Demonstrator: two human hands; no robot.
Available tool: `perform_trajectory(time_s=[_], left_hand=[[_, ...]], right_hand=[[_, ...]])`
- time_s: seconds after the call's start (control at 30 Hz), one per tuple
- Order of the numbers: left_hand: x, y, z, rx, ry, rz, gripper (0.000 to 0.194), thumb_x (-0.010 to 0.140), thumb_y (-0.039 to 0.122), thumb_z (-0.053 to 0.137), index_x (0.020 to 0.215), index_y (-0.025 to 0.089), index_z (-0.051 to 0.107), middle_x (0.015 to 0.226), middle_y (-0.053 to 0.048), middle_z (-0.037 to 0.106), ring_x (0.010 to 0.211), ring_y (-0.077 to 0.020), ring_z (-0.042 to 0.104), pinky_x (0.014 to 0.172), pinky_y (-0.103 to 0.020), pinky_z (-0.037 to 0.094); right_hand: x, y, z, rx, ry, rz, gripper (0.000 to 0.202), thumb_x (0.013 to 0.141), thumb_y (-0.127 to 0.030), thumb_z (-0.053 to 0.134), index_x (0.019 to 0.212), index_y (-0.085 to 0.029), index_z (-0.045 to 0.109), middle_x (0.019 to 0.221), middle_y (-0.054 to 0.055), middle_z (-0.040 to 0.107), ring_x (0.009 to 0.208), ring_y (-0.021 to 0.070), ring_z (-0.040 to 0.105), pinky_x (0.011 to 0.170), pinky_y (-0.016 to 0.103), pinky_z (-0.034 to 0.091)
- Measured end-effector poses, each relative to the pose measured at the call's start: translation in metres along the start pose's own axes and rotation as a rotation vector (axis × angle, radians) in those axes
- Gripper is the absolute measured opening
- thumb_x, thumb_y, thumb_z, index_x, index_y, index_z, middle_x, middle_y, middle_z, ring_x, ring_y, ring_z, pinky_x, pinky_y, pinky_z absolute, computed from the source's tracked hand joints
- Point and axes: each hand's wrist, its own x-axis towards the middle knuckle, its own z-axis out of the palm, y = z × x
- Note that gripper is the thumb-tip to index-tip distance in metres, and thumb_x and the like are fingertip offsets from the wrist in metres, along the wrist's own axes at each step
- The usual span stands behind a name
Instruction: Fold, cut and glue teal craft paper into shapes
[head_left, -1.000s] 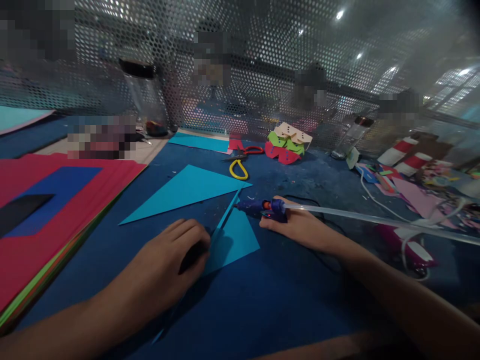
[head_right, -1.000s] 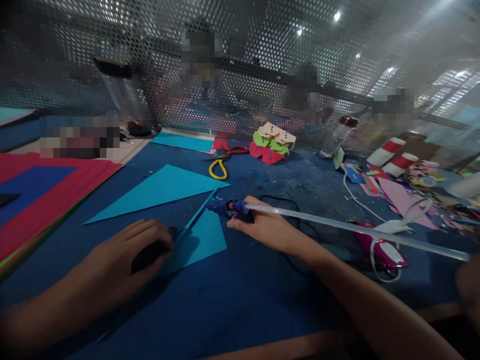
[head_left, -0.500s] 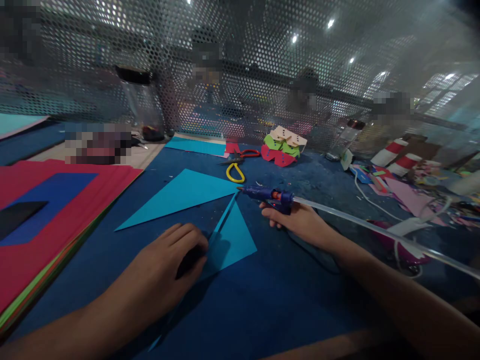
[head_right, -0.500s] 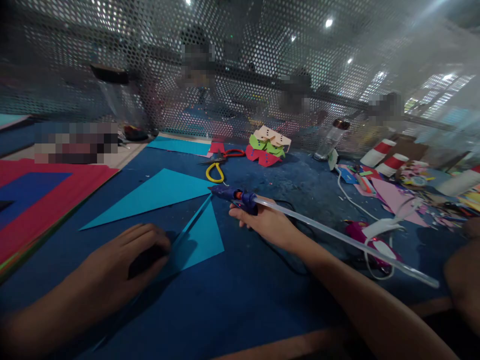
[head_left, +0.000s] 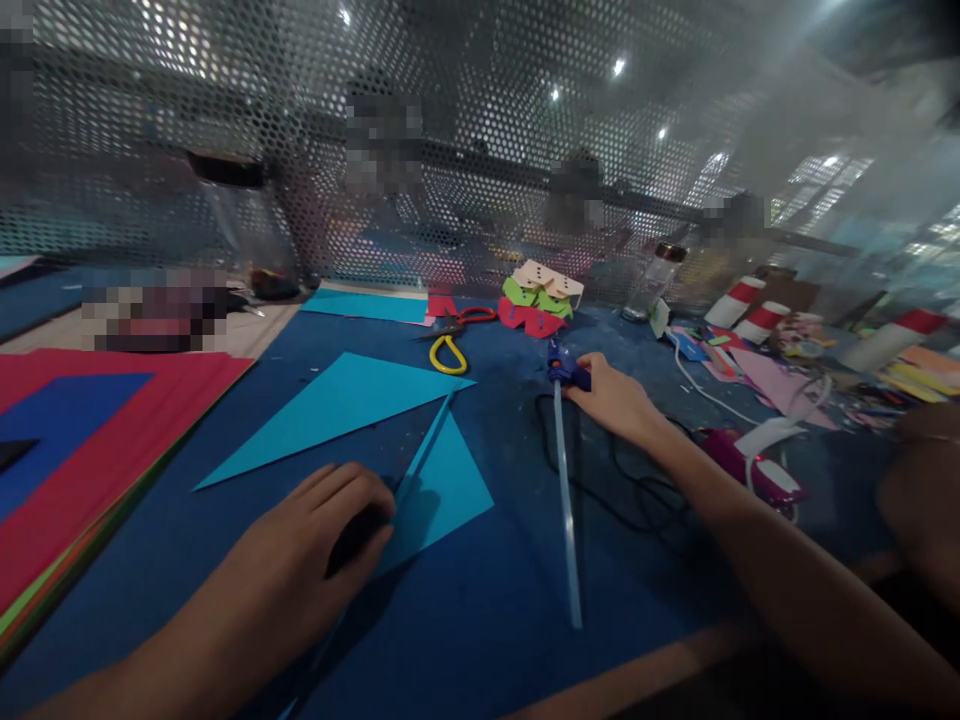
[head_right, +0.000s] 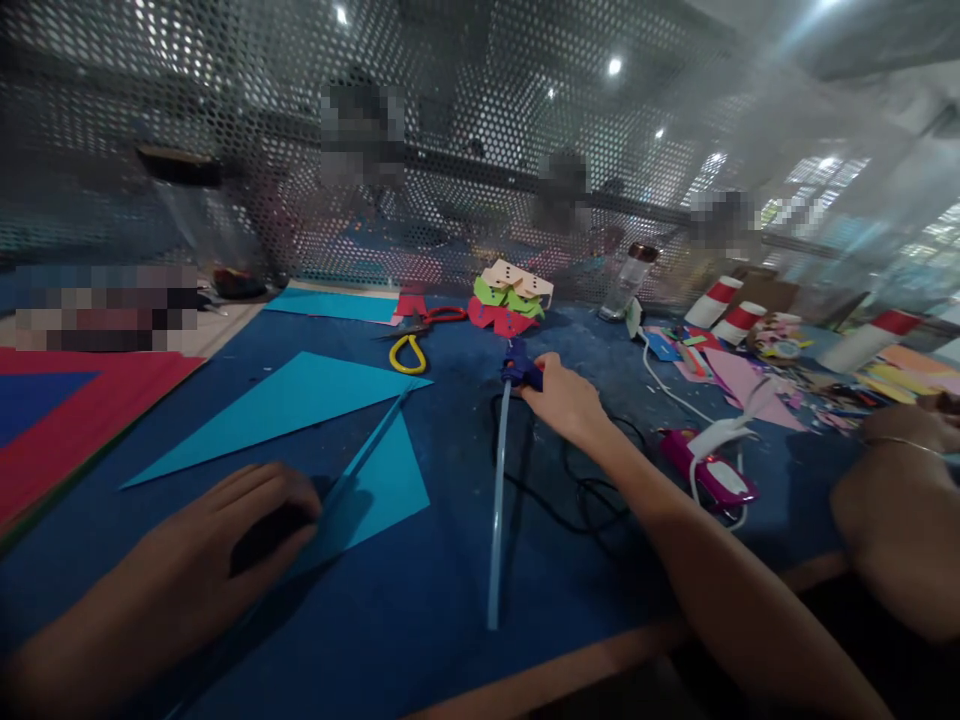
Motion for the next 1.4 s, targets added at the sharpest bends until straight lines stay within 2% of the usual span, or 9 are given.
perform_trajectory(time_s=[0.13,0.33,0.5,0.57,0.63,0.77,0.87,1.1,1.4], left_hand=[[-0.001,-0.001,0.000,0.008,0.002,0.003,0.008,0.098,0.031,0.054,0.097,0.024,0.059,0.097,-0.004,0.066,0.090,-0.0229,0.064,0.077,-0.033,0.052],[0.000,0.002,-0.001,0.006,0.001,0.006,0.011,0.099,0.030,0.054,0.100,0.024,0.062,0.100,-0.005,0.068,0.094,-0.0232,0.064,0.080,-0.034,0.053],[0.002,0.006,-0.001,0.004,0.020,-0.003,0.014,0.100,0.029,0.051,0.098,0.024,0.063,0.100,-0.006,0.068,0.095,-0.0234,0.064,0.082,-0.035,0.053],[0.002,0.008,-0.002,-0.002,0.022,-0.004,0.014,0.100,0.028,0.050,0.098,0.023,0.063,0.100,-0.006,0.068,0.095,-0.0234,0.064,0.081,-0.035,0.053],[0.002,0.008,-0.003,-0.013,0.021,0.003,0.013,0.100,0.027,0.050,0.097,0.023,0.063,0.099,-0.005,0.067,0.094,-0.0229,0.063,0.080,-0.034,0.052],[0.001,0.007,-0.002,-0.017,0.020,0.009,0.009,0.098,0.023,0.052,0.095,0.023,0.060,0.096,-0.004,0.064,0.091,-0.0221,0.061,0.077,-0.034,0.050],[0.002,0.006,-0.001,-0.011,0.011,0.013,0.009,0.098,0.021,0.051,0.094,0.023,0.058,0.094,-0.003,0.063,0.089,-0.0219,0.059,0.076,-0.034,0.048],[0.001,0.009,0.000,-0.026,-0.011,0.026,0.009,0.099,0.017,0.050,0.097,0.023,0.057,0.098,-0.003,0.062,0.091,-0.0215,0.058,0.079,-0.036,0.046],[0.000,0.008,-0.003,0.028,0.003,0.023,0.007,0.099,0.022,0.054,0.103,0.023,0.059,0.105,-0.004,0.064,0.099,-0.0236,0.059,0.084,-0.037,0.047]], right_hand=[[0.008,0.009,0.008,0.002,-0.034,0.007,0.056,0.093,-0.051,0.057,0.133,-0.013,0.052,0.120,0.019,0.072,0.108,0.0373,0.070,0.084,0.041,0.050],[0.013,0.016,0.015,-0.065,-0.043,-0.062,0.050,0.096,-0.043,0.055,0.136,-0.012,0.055,0.128,0.019,0.068,0.118,0.0339,0.065,0.094,0.041,0.049],[-0.002,0.008,0.000,-0.255,0.137,-0.181,0.047,0.096,-0.041,0.056,0.135,-0.015,0.061,0.131,0.021,0.060,0.124,0.0411,0.054,0.097,0.053,0.047],[-0.013,-0.008,-0.008,-0.142,0.226,-0.315,0.035,0.098,-0.034,0.054,0.127,-0.018,0.066,0.125,0.017,0.063,0.121,0.0367,0.056,0.100,0.051,0.046],[-0.024,-0.033,-0.014,0.070,0.230,-0.562,0.025,0.101,-0.029,0.052,0.117,-0.020,0.069,0.120,0.012,0.067,0.116,0.0291,0.059,0.102,0.044,0.046],[-0.042,-0.088,-0.012,0.280,0.060,-1.012,0.020,0.103,-0.023,0.053,0.113,-0.021,0.070,0.118,0.009,0.070,0.114,0.0237,0.061,0.102,0.040,0.047],[-0.044,-0.115,0.000,0.306,-0.024,-1.210,0.021,0.103,-0.017,0.052,0.114,-0.019,0.071,0.118,0.010,0.070,0.114,0.0213,0.062,0.102,0.038,0.048],[-0.032,-0.119,0.027,0.244,-0.066,-1.198,0.021,0.103,-0.016,0.052,0.111,-0.017,0.071,0.115,0.010,0.072,0.111,0.0230,0.063,0.097,0.040,0.048],[-0.036,-0.117,0.029,0.190,-0.053,-1.209,0.025,0.100,-0.010,0.051,0.114,-0.014,0.070,0.119,0.012,0.071,0.112,0.0248,0.063,0.096,0.041,0.047]])
